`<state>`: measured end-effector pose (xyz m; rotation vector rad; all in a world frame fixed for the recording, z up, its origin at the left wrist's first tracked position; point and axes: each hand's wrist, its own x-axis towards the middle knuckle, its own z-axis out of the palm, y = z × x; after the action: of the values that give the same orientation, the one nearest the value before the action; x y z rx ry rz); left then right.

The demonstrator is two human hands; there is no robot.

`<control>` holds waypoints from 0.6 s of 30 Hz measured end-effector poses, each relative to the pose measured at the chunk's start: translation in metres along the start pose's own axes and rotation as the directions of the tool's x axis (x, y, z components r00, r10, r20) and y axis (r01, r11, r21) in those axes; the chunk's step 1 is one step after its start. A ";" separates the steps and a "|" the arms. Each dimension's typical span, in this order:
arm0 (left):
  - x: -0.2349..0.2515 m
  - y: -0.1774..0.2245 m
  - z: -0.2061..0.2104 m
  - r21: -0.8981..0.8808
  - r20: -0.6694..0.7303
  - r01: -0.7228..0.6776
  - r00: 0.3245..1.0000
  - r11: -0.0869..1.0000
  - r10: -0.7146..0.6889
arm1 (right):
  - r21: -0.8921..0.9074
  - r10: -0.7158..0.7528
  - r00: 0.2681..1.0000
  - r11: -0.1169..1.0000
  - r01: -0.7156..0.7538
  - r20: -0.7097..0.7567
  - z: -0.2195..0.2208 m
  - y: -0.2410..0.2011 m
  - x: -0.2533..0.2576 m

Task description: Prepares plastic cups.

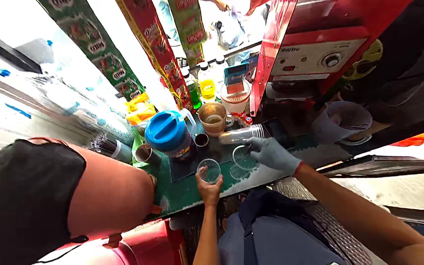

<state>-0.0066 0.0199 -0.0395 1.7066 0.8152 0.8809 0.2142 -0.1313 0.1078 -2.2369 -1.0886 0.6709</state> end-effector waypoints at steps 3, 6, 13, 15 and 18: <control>0.001 -0.002 0.004 0.056 0.022 0.009 1.000 0.998 -0.011 | -0.099 -0.041 0.998 0.994 0.046 0.055 0.006 -0.005 0.009; 0.000 -0.005 0.008 0.078 0.028 0.027 0.999 0.997 -0.029 | -0.100 -0.027 0.998 0.994 0.033 0.062 0.002 -0.003 0.008; -0.025 -0.007 -0.015 0.124 0.123 0.097 0.986 0.988 -0.112 | -0.065 -0.102 0.995 0.993 0.103 0.022 -0.026 0.002 0.000; -0.040 0.008 -0.034 0.171 0.056 0.021 0.998 0.985 -0.031 | -0.066 -0.128 0.992 0.990 0.127 -0.012 -0.034 0.005 -0.005; -0.048 0.057 -0.056 0.333 0.007 -0.296 0.950 0.896 0.311 | -0.031 -0.156 0.988 0.987 0.156 0.005 -0.051 0.000 -0.017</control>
<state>-0.0726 -0.0099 0.0194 2.1587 0.7698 1.0405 0.2375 -0.1589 0.1477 -2.1502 -1.2681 0.5950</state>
